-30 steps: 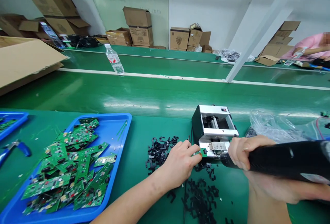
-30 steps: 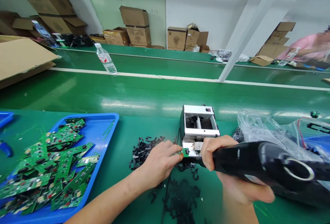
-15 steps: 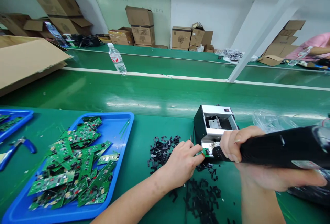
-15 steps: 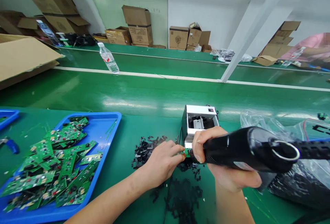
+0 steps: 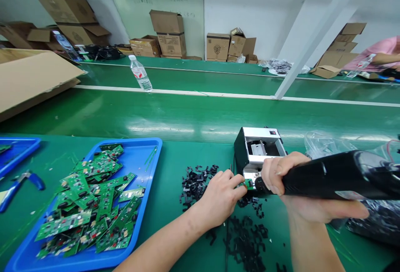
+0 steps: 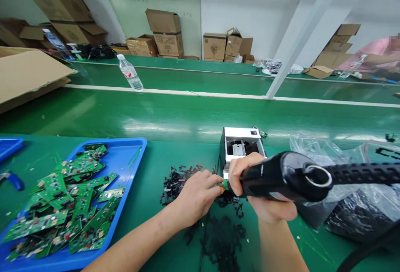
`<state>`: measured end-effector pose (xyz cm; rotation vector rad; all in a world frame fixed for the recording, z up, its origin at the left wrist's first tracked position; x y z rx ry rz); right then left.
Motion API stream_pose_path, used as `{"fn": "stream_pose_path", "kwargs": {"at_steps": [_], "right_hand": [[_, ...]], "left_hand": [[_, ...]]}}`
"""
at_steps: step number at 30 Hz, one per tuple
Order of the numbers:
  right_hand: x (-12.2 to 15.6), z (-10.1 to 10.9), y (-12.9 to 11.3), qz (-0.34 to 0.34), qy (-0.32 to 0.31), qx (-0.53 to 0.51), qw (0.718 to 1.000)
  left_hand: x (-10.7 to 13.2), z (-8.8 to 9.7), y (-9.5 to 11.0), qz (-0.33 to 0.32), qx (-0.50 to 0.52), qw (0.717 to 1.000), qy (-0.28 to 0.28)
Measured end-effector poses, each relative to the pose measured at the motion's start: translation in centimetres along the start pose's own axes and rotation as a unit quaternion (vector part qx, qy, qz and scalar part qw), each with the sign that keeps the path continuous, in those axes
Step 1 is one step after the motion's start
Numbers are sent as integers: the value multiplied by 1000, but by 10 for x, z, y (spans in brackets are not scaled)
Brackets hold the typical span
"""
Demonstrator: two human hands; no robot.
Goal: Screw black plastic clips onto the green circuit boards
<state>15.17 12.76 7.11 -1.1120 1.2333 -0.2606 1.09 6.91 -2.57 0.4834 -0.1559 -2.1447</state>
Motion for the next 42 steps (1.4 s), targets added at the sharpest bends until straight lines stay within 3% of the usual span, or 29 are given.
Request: {"fn": "stream_pose_path", "kwargs": {"at_steps": [6, 11, 14, 17, 21, 25, 29, 34, 36, 38, 40, 42], "right_hand": [[6, 6, -6, -23, 55, 16, 998], [18, 38, -14, -69, 166, -2, 984], [35, 69, -4, -154, 258, 7, 954], [60, 97, 16, -259, 312, 116, 907], [92, 123, 49, -332, 319, 253, 851], [107, 138, 69, -376, 282, 413, 780], [109, 135, 71, -386, 209, 555, 707], [109, 119, 58, -356, 173, 647, 651], [110, 113, 48, -338, 177, 662, 645], [113, 103, 36, -316, 172, 662, 658], [116, 87, 27, -299, 131, 641, 695], [120, 64, 25, -297, 31, 596, 745]], "left_hand": [[-1, 1, -1, -6, 7, 1000, 7], [1, -1, -7, -11, 83, 995, 53], [2, 3, -13, 47, 208, 971, 106], [3, 9, -18, 142, 310, 928, 150], [2, 17, -22, 222, 381, 883, 160], [0, 19, -25, 232, 420, 869, 120], [1, 19, -29, 219, 438, 868, 75], [4, 17, -31, 261, 464, 846, 4], [5, 16, -32, 277, 448, 850, -14], [5, 15, -32, 283, 427, 858, -28], [4, 15, -33, 281, 415, 864, -37], [3, 15, -32, 268, 410, 871, -44]]}}
Point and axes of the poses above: each hand's wrist, its own x-axis away from the middle knuckle, its own z-axis out of the back of the hand, y = z × x, the point moved 3 cm from there along -x, towards the middle knuckle, and after that the axes turned 5 degrees about x, right-handed, at the moved point
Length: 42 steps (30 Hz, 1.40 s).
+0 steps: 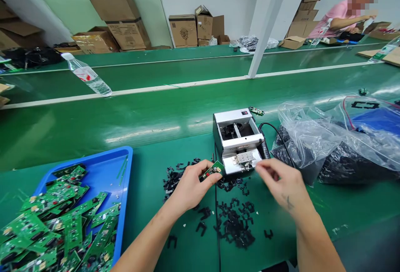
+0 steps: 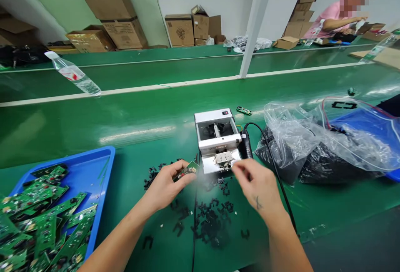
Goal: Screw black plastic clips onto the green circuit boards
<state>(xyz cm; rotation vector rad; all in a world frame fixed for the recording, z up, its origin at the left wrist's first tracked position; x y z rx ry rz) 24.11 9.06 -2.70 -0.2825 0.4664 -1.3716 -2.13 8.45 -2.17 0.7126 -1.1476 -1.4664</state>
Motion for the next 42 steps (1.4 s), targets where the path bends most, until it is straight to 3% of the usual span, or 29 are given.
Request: {"fn": "stream_pose_path", "kwargs": {"at_steps": [4, 8, 12, 17, 23, 42], "right_hand": [[20, -30, -32, 114, -187, -13, 976], [23, -53, -40, 119, -234, 12, 965], [23, -56, -39, 123, -252, -33, 959], [19, -45, -37, 117, -241, -176, 947], [12, -39, -31, 82, -159, -289, 941], [12, -38, -38, 109, -70, -275, 953]], "left_hand": [[2, -2, 2, -15, -27, 999, -26], [6, -3, 2, 5, -21, 999, -48], [8, -3, 2, 4, -44, 997, -65], [11, -7, 6, -16, -95, 992, -82], [14, -13, 12, -38, -80, 990, -107], [18, -15, 12, -45, -100, 989, -101]]}}
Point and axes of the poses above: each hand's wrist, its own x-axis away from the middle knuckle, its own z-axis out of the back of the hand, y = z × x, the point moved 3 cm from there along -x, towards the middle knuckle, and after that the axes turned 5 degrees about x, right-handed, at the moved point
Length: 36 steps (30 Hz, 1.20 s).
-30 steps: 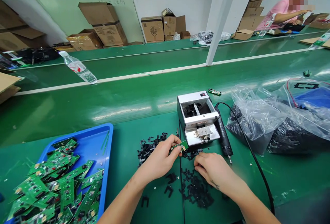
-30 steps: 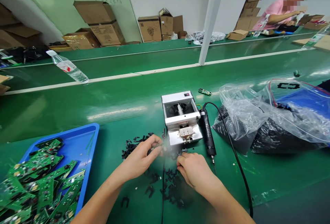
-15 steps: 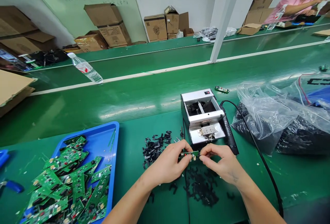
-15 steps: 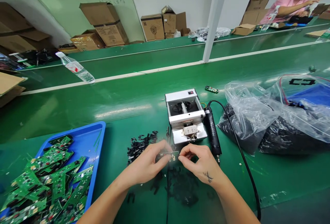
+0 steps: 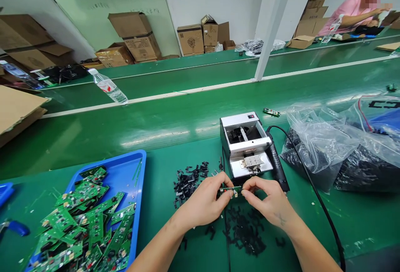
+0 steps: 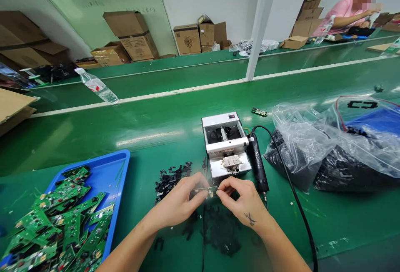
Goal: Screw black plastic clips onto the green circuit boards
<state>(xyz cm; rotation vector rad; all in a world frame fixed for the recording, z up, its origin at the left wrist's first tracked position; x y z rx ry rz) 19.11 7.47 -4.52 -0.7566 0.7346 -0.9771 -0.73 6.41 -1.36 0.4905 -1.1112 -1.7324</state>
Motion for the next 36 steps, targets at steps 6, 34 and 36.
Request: {"fn": "stream_pose_path", "kwargs": {"at_steps": [6, 34, 36], "right_hand": [[-2, 1, -3, 37, 29, 36, 998], [-10, 46, 24, -75, 194, 263, 942], [-17, 66, 43, -166, 212, 282, 921]], "left_hand": [[0, -1, 1, -22, 21, 1000, 4], [-10, -2, -15, -289, -230, 914, 166], [-11, -3, -16, -289, -235, 912, 172]]}}
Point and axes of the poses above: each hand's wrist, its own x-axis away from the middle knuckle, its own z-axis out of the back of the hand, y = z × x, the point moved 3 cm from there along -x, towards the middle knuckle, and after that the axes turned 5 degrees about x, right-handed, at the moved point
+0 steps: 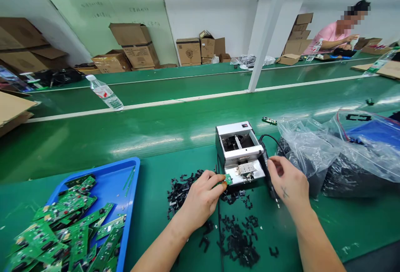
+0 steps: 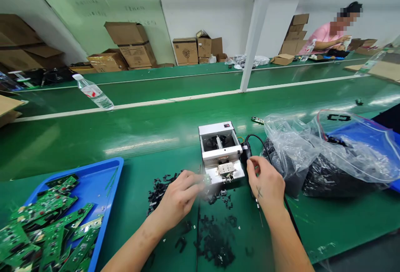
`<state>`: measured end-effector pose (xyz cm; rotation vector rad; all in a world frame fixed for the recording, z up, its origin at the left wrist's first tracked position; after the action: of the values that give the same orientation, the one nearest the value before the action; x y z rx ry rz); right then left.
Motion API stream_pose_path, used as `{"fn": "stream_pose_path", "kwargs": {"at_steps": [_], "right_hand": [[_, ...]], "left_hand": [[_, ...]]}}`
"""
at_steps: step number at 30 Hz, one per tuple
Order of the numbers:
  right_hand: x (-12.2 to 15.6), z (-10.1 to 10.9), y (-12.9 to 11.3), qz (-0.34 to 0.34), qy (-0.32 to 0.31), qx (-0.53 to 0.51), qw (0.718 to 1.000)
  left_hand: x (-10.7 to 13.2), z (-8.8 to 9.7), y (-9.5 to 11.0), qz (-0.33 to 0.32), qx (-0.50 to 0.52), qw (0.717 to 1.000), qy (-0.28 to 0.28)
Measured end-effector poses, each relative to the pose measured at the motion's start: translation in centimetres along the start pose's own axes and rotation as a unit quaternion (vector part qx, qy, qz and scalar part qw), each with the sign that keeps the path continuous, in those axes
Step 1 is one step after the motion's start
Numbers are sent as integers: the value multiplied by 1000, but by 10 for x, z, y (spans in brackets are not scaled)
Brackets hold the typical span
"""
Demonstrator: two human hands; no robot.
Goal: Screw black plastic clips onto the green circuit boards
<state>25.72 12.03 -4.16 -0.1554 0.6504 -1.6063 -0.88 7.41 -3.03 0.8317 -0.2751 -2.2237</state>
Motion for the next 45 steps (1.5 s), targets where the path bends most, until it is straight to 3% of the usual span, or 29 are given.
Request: {"fn": "stream_pose_path", "kwargs": {"at_steps": [4, 8, 11, 15, 19, 22, 27, 31, 35, 45], "right_hand": [[-23, -17, 22, -88, -69, 16, 994], [-26, -31, 30, -100, -123, -89, 983], [-26, -23, 31, -76, -146, -231, 959], [-29, 6, 26, -40, -105, -408, 906], [-28, 36, 7, -19, -99, -508, 855], [-25, 58, -21, -11, -112, -564, 818], [-27, 81, -76, 38, -100, -582, 807], [-28, 68, -102, 113, -117, -605, 780], [-28, 49, -106, 178, -129, -630, 745], [-27, 42, -107, 179, -166, -630, 737]], "left_hand": [[-1, 0, -1, -7, -21, 1000, 9], [-3, 2, -1, -20, -36, 999, 22], [-2, 1, -3, -26, -33, 999, 27], [0, -2, -5, -24, -24, 999, 22], [0, -3, -3, -18, -16, 1000, 4], [-1, -3, -3, -13, -16, 1000, -9], [-2, -3, -2, -6, -20, 1000, -16], [-2, -3, -1, -11, -17, 1000, -15], [-3, -2, 0, -14, -29, 999, -5], [-5, -3, 1, -5, -42, 999, -22]]}}
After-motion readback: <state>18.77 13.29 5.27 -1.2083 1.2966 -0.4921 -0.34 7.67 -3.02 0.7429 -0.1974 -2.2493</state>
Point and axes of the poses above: each hand's wrist, its own x-axis away from the middle knuckle, its own z-axis out of the back of the hand, y = z × x, the point moved 3 cm from there along -x, towards the middle knuckle, and after that the axes turned 5 degrees about x, right-handed, at the moved point
